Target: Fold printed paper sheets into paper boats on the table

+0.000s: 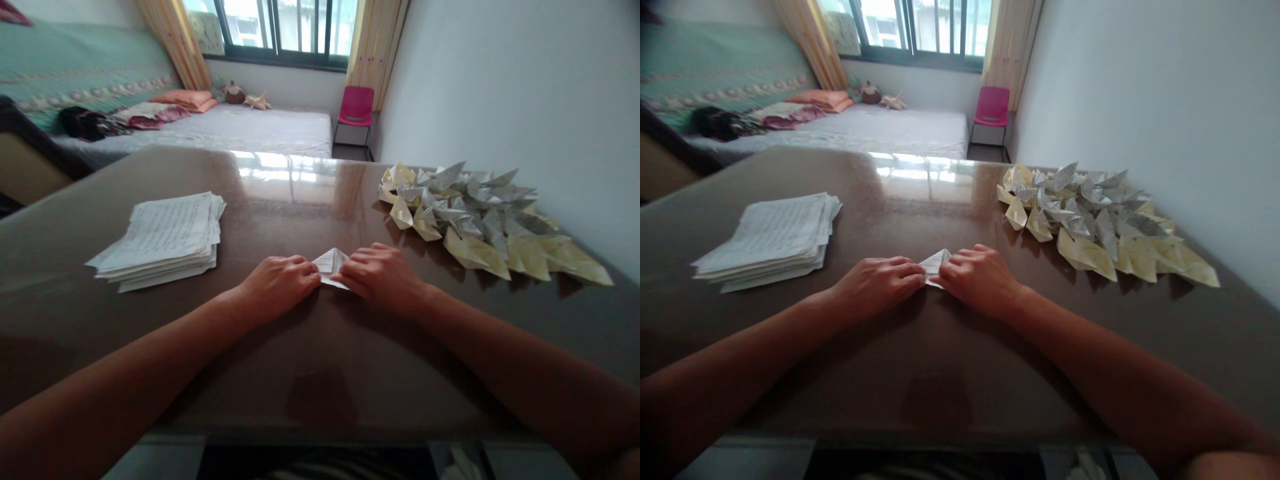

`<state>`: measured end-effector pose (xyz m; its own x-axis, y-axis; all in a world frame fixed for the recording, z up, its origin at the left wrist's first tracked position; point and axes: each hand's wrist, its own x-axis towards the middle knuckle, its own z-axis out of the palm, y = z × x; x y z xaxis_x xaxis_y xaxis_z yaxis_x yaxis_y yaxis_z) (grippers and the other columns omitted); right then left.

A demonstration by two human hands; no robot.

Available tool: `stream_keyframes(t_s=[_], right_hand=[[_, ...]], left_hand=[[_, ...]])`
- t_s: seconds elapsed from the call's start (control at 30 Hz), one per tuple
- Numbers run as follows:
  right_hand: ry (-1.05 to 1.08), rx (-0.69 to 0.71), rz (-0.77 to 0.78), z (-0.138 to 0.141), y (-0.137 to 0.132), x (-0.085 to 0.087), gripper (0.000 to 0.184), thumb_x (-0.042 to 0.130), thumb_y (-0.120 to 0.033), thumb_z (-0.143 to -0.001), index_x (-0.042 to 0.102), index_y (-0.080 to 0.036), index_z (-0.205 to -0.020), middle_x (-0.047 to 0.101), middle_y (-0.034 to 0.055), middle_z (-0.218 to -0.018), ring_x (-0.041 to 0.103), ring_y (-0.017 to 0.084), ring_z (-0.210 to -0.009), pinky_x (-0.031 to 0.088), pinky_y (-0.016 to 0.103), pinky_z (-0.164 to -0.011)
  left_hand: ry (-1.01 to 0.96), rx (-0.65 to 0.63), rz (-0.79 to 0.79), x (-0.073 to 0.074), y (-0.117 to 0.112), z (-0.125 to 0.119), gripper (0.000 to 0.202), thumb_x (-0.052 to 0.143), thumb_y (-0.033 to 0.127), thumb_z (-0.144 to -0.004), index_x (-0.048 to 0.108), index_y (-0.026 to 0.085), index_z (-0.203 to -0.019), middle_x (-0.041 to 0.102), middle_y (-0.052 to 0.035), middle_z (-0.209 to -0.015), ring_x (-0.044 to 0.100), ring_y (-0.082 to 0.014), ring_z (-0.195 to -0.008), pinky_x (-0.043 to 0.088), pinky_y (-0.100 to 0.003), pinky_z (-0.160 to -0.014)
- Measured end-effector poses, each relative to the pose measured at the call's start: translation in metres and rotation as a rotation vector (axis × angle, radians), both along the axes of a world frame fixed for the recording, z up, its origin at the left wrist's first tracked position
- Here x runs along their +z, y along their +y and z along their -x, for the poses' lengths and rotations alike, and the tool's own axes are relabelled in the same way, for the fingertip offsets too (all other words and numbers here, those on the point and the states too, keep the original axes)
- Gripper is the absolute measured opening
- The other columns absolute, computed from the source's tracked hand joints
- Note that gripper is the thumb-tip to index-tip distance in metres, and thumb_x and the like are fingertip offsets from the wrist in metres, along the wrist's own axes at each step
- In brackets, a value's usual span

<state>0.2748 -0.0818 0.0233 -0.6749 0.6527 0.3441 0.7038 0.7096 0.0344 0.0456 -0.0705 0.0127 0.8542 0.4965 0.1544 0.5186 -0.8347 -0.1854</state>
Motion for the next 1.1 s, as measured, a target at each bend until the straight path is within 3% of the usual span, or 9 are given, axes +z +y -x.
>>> stream_keyframes(t_s=[0.13, 0.23, 0.3, 0.47, 0.67, 0.83, 1.1], right_hand=[[0.312, -0.190, 0.131, -0.021, 0.017, 0.003, 0.018, 0.051, -0.028, -0.092, 0.065, -0.017, -0.090, 0.068, 0.0024, -0.082, 0.057, 0.012, -0.068, 0.036, 0.023, -0.063], [0.292, -0.132, 0.384, -0.025, 0.025, -0.007, 0.011, 0.060, -0.024, -0.086, 0.068, -0.018, -0.090, 0.067, 0.0000, -0.078, 0.057, 0.010, -0.064, 0.038, 0.021, -0.061], [0.281, -0.071, 0.462, -0.021, 0.025, -0.017, 0.011, 0.063, -0.025, -0.085, 0.070, -0.018, -0.090, 0.066, 0.0007, -0.082, 0.057, 0.010, -0.065, 0.040, 0.021, -0.063], [0.282, 0.037, 0.416, -0.009, 0.022, -0.029, 0.014, 0.061, -0.028, -0.088, 0.071, -0.021, -0.094, 0.065, 0.0032, -0.092, 0.058, 0.011, -0.077, 0.043, 0.024, -0.074], [0.149, 0.095, 0.346, -0.010, 0.015, -0.016, 0.021, 0.056, -0.034, -0.091, 0.071, -0.024, -0.101, 0.068, 0.0056, -0.094, 0.055, 0.017, -0.091, 0.043, 0.029, -0.080], [0.066, 0.046, 0.357, -0.008, 0.006, -0.005, 0.038, 0.062, -0.052, -0.083, 0.070, -0.025, -0.108, 0.067, 0.0060, -0.100, 0.055, 0.020, -0.095, 0.044, 0.033, -0.082], [0.070, 0.011, 0.393, -0.008, 0.007, -0.007, 0.026, 0.059, -0.040, -0.088, 0.069, -0.028, -0.108, 0.067, 0.0041, -0.104, 0.057, 0.018, -0.095, 0.044, 0.030, -0.080]], left_hand=[[-0.008, -0.019, 0.010, -0.001, 0.001, 0.002, 0.015, 0.050, 0.019, -0.091, 0.065, 0.020, -0.093, 0.069, -0.0037, -0.096, 0.062, -0.0163, -0.088, 0.047, -0.024, -0.065], [0.013, -0.026, -0.009, -0.001, 0.000, 0.002, 0.014, 0.052, 0.019, -0.090, 0.065, 0.020, -0.095, 0.069, -0.0034, -0.096, 0.062, -0.0171, -0.087, 0.047, -0.024, -0.063], [0.020, -0.026, -0.019, -0.001, -0.001, 0.002, 0.014, 0.052, 0.020, -0.090, 0.065, 0.020, -0.094, 0.069, -0.0033, -0.095, 0.062, -0.0175, -0.087, 0.047, -0.024, -0.062], [0.011, -0.033, -0.012, 0.001, -0.002, 0.001, 0.015, 0.051, 0.022, -0.092, 0.066, 0.020, -0.092, 0.070, -0.0027, -0.093, 0.062, -0.0169, -0.084, 0.044, -0.023, -0.057], [-0.100, 0.005, 0.112, 0.005, 0.004, 0.003, 0.028, 0.043, 0.034, -0.096, 0.070, 0.025, -0.092, 0.071, 0.0001, -0.101, 0.063, -0.0128, -0.086, 0.045, -0.021, -0.063], [-0.110, 0.021, 0.174, 0.007, 0.006, 0.003, 0.030, 0.042, 0.036, -0.096, 0.071, 0.026, -0.093, 0.071, 0.0004, -0.101, 0.064, -0.0131, -0.086, 0.046, -0.022, -0.068], [-0.152, 0.006, 0.194, 0.004, 0.007, 0.004, 0.030, 0.042, 0.034, -0.095, 0.071, 0.025, -0.094, 0.071, -0.0010, -0.096, 0.064, -0.0126, -0.085, 0.047, -0.023, -0.071]])
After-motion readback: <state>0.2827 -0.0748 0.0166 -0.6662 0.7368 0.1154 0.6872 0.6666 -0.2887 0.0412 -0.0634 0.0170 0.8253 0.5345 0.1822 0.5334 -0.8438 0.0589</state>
